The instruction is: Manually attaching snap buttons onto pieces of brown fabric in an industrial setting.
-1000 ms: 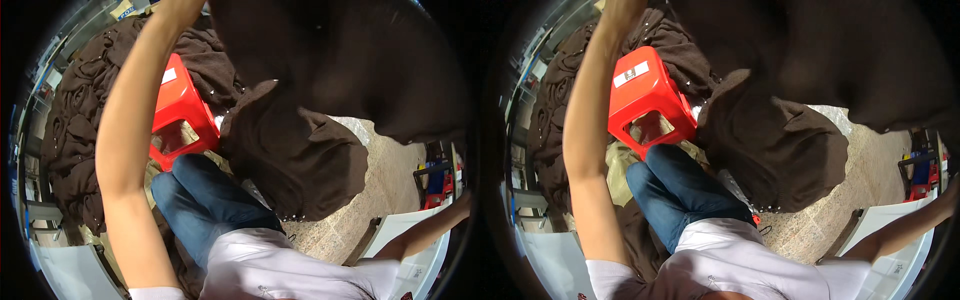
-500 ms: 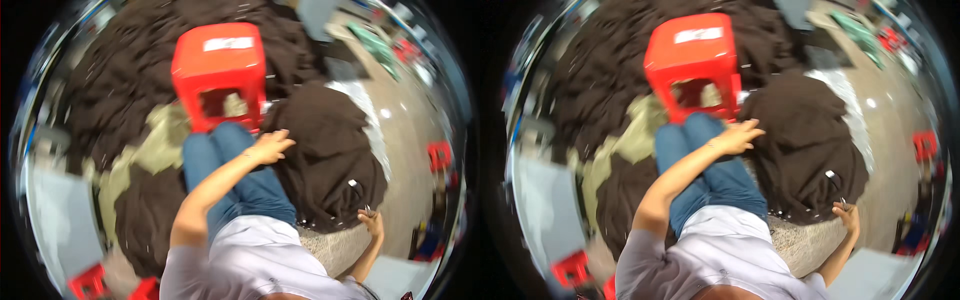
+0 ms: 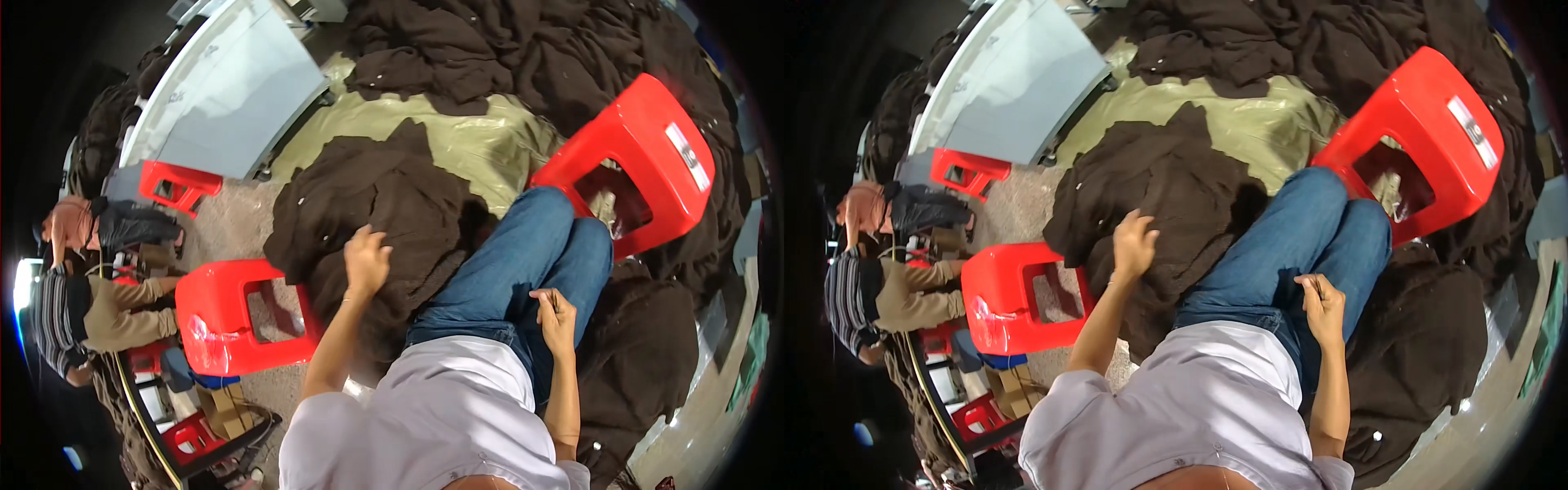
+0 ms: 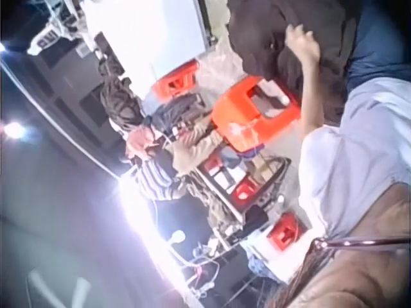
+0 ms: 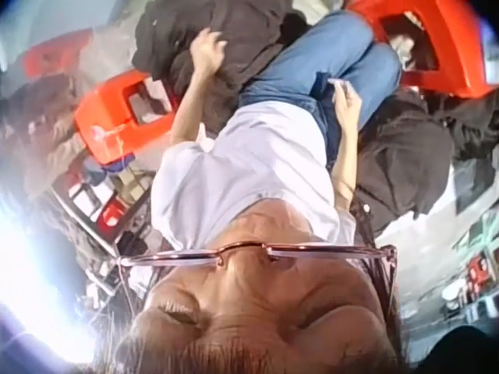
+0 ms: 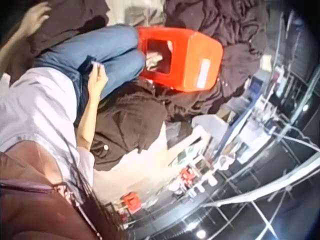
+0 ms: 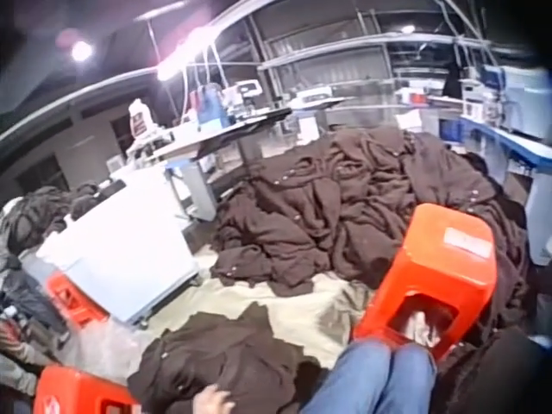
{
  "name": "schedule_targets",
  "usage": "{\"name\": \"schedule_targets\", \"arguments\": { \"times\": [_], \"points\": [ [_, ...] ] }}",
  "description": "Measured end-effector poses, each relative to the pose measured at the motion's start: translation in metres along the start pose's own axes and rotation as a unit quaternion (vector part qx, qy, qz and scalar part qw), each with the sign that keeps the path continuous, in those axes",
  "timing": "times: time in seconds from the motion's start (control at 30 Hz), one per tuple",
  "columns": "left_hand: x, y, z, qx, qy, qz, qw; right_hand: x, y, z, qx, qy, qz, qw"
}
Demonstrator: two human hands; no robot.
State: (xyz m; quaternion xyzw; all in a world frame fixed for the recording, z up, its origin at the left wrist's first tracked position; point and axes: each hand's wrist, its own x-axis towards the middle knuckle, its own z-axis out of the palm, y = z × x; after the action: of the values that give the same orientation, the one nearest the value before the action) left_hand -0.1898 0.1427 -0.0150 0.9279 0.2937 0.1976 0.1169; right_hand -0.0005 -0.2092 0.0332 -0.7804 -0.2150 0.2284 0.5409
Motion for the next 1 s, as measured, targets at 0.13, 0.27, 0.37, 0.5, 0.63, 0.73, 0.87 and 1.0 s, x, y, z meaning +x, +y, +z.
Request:
{"name": "schedule_targets", "arguments": {
  "times": [0.13, 0.27, 0.37, 0.5, 0.63, 0.73, 0.87, 1.0],
  "points": [
    [-0.038, -0.103, -0.017, -0.065, 0.023, -0.319, 0.945, 0.016, 0.022, 0.027, 0.059, -0.002, 0.036, 0.998],
    [-0.041, -0.175, -0.025, 0.107, 0.061, -0.371, 0.920, 0.004, 0.030, 0.034, -0.019, -0.015, 0.035, 0.999],
    [-0.018, -0.199, -0.028, 0.130, 0.096, -0.410, 0.897, 0.002, 0.029, 0.039, -0.019, -0.013, 0.036, 0.999],
    [0.011, -0.207, -0.021, 0.164, 0.068, -0.480, 0.859, 0.005, 0.032, 0.039, -0.027, 0.009, 0.053, 0.998],
    [-0.003, -0.263, -0.030, 0.209, -0.071, -0.573, 0.789, 0.006, 0.027, 0.045, -0.016, -0.002, 0.048, 0.999],
    [-0.009, -0.259, -0.018, 0.282, -0.017, -0.487, 0.826, 0.005, 0.029, 0.045, -0.019, 0.005, 0.062, 0.998],
    [0.009, -0.215, -0.026, -0.031, 0.199, -0.249, 0.947, 0.008, 0.032, 0.050, 0.030, -0.001, 0.057, 0.998],
    [0.045, 0.001, -0.078, -0.311, -0.120, -0.072, 0.940, 0.007, 0.011, 0.043, 0.139, 0.038, 0.121, 0.982]
  ]
}}
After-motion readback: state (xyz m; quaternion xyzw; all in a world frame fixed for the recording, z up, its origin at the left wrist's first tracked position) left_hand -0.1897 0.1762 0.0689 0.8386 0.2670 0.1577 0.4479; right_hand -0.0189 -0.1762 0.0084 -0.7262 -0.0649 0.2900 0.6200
